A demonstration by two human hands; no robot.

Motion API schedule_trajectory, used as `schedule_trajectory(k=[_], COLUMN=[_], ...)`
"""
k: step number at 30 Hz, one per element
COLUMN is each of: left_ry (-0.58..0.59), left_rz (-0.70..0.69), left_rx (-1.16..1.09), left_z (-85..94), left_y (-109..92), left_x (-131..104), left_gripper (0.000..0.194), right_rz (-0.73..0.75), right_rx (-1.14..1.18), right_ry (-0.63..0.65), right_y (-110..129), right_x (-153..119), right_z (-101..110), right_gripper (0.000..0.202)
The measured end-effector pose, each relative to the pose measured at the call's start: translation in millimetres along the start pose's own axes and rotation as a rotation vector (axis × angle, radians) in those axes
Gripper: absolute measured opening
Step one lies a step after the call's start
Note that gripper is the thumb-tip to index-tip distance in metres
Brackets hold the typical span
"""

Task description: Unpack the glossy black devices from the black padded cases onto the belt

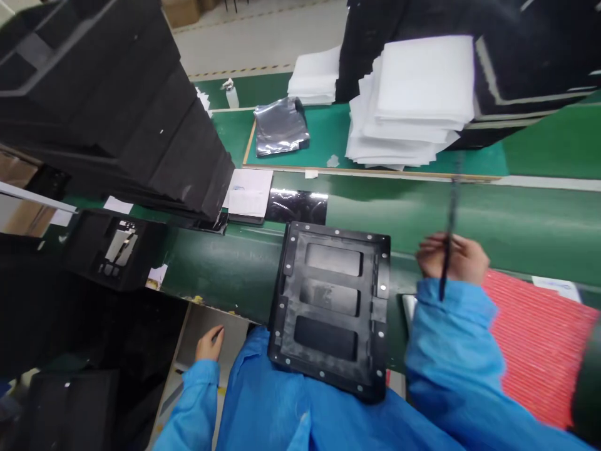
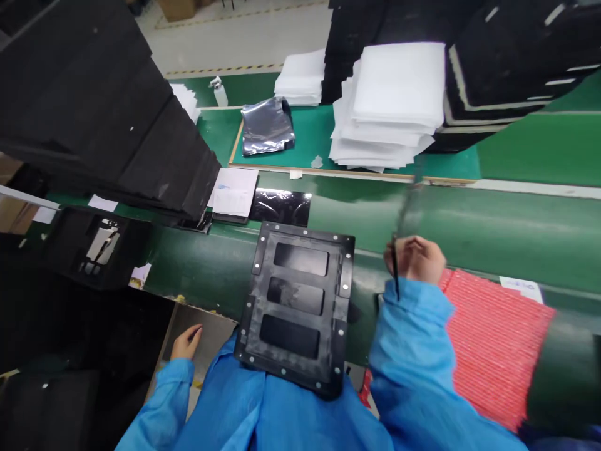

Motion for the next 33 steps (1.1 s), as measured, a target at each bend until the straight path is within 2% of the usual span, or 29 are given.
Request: schedule_trajectory(k=[2,3,5,7,10,13,16,18,20,22,24,26,27,30,33], left_ry=[0.043,0.074,0.137,0.181,0.253,0.321,0.367,0.403,0.45,0.501,0.552,0.61,0.639,0.715,0.764], left_rz=[-0.091,-0.141,-0.221,-0.281,-0.369,-0.46,-0.596,-0.722,-0.845,-0.956,-1.031,-1.042,-1.019,-0.889,-0.76], left_rx=[-0.001,-0.001,0.0,-0.007,-0.025,-0.049,-0.093,-0.128,-0.15,-0.165,-0.176,-0.186,-0.197,-0.257,-0.29], left_z=[-5.3,-7.8,-11.6,-13.6,-17.8,-19.0,-11.9,-5.1,-1.3,-3.0,-10.8,-23.4,-30.0,-44.2,-46.9], left_y=[-15,-22,-34,-44,-60,-79,-107,-132,-157,-182,-201,-213,-216,-215,-211], left_x=[17,27,49,73,101,108,89,62,30,-5,-37,-63,-72,-89,-96], left_gripper=[0.027,0.026,0.024,0.023,0.022,0.021,0.021,0.023,0.027,0.042,0.071,0.096,0.102,0.108,0.109], right_rz=[-0.064,-0.094,-0.1,-0.087,-0.072,-0.014,0.103,0.214,0.354,0.474,0.519,0.465,0.413,0.274,0.274], right_rx=[0.045,0.029,-0.097,-0.226,-0.342,-0.41,-0.496,-0.637,-0.893,-1.137,-1.202,-1.081,-0.989,-0.757,-0.697], right_ry=[-0.034,-0.036,-0.041,-0.059,-0.064,-0.034,0.008,0.037,0.04,0.065,0.127,0.165,0.156,0.084,0.1], right_y=[19,26,39,46,45,39,34,34,39,41,33,17,7,-16,-17], right_x=[-51,-76,-119,-151,-175,-177,-167,-160,-159,-169,-189,-216,-229,-261,-273], right_z=[18,19,8,-18,-63,-88,-95,-94,-91,-87,-80,-67,-59,-42,-44], right_gripper=[0.031,0.033,0.036,0.038,0.043,0.041,0.041,0.042,0.044,0.047,0.051,0.054,0.055,0.054,0.051])
Point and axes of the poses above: each hand's wrist, its own x-axis towards the middle knuckle, its own z-axis out of the back of the hand, y = z × x, the point moved 7 cm from there along x, towards the middle knuckle, and after that the axes turned 13 degrees about z, right-handed, at the moved point
